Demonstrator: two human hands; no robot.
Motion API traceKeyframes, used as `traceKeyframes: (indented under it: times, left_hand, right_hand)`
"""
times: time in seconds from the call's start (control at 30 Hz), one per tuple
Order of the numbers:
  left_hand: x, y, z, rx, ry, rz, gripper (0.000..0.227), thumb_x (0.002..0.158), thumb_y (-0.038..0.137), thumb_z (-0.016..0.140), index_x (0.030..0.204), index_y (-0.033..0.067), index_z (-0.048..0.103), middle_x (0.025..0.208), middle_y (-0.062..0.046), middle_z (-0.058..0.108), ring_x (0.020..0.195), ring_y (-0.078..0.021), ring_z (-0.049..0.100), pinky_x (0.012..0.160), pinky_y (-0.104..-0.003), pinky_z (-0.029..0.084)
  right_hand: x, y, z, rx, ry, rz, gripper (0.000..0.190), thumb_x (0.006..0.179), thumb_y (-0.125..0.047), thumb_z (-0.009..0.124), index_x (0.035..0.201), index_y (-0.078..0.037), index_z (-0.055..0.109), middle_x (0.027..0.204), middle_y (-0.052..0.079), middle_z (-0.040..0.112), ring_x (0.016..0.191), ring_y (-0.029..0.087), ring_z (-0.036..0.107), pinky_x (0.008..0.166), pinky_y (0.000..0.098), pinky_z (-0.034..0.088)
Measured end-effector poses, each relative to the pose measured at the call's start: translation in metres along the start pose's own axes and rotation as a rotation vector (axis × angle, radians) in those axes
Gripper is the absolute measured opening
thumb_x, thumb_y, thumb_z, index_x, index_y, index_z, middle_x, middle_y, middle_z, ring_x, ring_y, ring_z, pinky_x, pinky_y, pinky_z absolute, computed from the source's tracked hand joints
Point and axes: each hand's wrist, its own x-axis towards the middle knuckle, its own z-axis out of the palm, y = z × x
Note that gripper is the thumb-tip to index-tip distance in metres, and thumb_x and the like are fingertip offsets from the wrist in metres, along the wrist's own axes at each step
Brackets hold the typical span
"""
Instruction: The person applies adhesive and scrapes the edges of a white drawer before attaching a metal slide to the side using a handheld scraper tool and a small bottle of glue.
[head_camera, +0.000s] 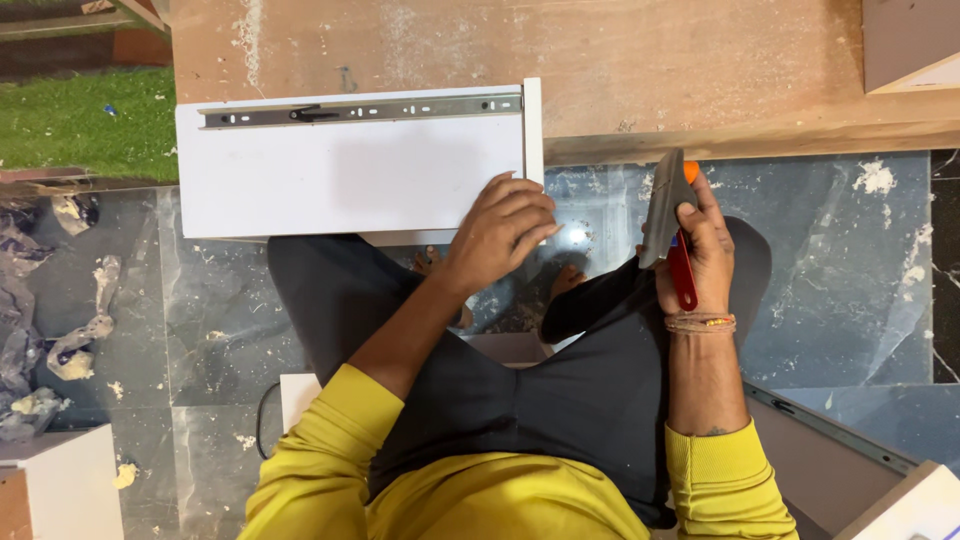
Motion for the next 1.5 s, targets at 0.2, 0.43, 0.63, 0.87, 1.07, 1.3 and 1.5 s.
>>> traceKeyframes:
  times: [0.2, 0.43, 0.63, 0.87, 1.07, 1.3, 1.5]
  left_hand:
    - [-0.024, -0.001, -0.009, 0.259, -0.103, 0.211, 0.045, 0.095, 0.034, 0.071, 0.136, 0.0160, 0.068, 0.148, 0.000, 0.057, 0.144, -0.0256, 0.046, 0.124, -0.050, 0.030]
    - [-0.041, -0.002, -0.008, 0.575, -0.196, 0.272, 0.050, 0.105, 0.040, 0.059, 0.152, 0.0263, 0.051, 0.163, 0.010, 0.046, 0.155, -0.0122, 0.034, 0.133, -0.047, 0.024]
    - [-0.009, 0.008, -0.001, 0.489, -0.267, -0.088, 0.069, 0.105, 0.056, 0.042, 0.161, 0.0185, 0.030, 0.169, -0.001, 0.027, 0.157, -0.0217, 0.020, 0.126, -0.058, 0.010]
    - [0.052, 0.018, -0.024, 0.495, -0.359, -0.469, 0.065, 0.102, 0.056, 0.042, 0.160, 0.0300, 0.028, 0.171, -0.004, 0.011, 0.156, -0.0323, 0.000, 0.115, -0.077, -0.002]
    - [0.084, 0.004, -0.024, 0.453, -0.258, -0.591, 0.059, 0.102, 0.052, 0.041, 0.158, 0.0382, 0.029, 0.170, -0.004, 0.015, 0.155, -0.0354, -0.001, 0.109, -0.082, -0.006]
    - [0.078, -0.006, -0.006, 0.582, -0.092, -0.524, 0.054, 0.104, 0.048, 0.044, 0.157, 0.0383, 0.038, 0.167, 0.000, 0.032, 0.156, -0.0342, 0.012, 0.113, -0.081, -0.003]
    - [0.075, -0.013, 0.001, 0.621, 0.001, -0.468, 0.058, 0.100, 0.050, 0.051, 0.156, 0.0351, 0.041, 0.163, -0.001, 0.040, 0.155, -0.0332, 0.021, 0.113, -0.080, -0.002]
  right_hand:
    - [0.000, 0.000, 0.003, -0.030, 0.006, 0.014, 0.061, 0.100, -0.008, 0.056, 0.160, -0.006, 0.044, 0.113, 0.009, 0.072, 0.080, 0.016, 0.071, 0.063, 0.0364, 0.060]
    - [0.004, 0.006, 0.011, -0.009, -0.082, 0.006, 0.061, 0.101, -0.006, 0.055, 0.161, -0.002, 0.043, 0.115, 0.011, 0.071, 0.081, 0.018, 0.070, 0.067, 0.0346, 0.059]
    - [0.004, 0.009, 0.018, -0.036, -0.065, 0.011, 0.065, 0.100, -0.009, 0.055, 0.163, -0.004, 0.037, 0.109, 0.012, 0.070, 0.078, 0.020, 0.069, 0.062, 0.0354, 0.059]
    - [0.008, -0.023, 0.005, 0.136, -0.167, -0.075, 0.070, 0.102, -0.017, 0.057, 0.167, -0.007, 0.034, 0.117, 0.012, 0.067, 0.083, 0.022, 0.070, 0.064, 0.0368, 0.059]
    - [0.082, -0.076, -0.059, -0.215, 0.033, -0.247, 0.067, 0.100, -0.016, 0.066, 0.163, -0.010, 0.044, 0.107, 0.006, 0.067, 0.080, 0.019, 0.066, 0.062, 0.0331, 0.056]
    - [0.221, -0.063, -0.125, -1.236, 0.253, -0.313, 0.074, 0.085, -0.020, 0.079, 0.154, -0.013, 0.054, 0.089, 0.010, 0.069, 0.078, 0.026, 0.066, 0.070, 0.0401, 0.051]
    - [0.302, -0.022, -0.139, -1.694, 0.263, -0.313, 0.069, 0.081, -0.031, 0.078, 0.146, -0.019, 0.058, 0.107, 0.022, 0.073, 0.100, 0.043, 0.068, 0.088, 0.0525, 0.053]
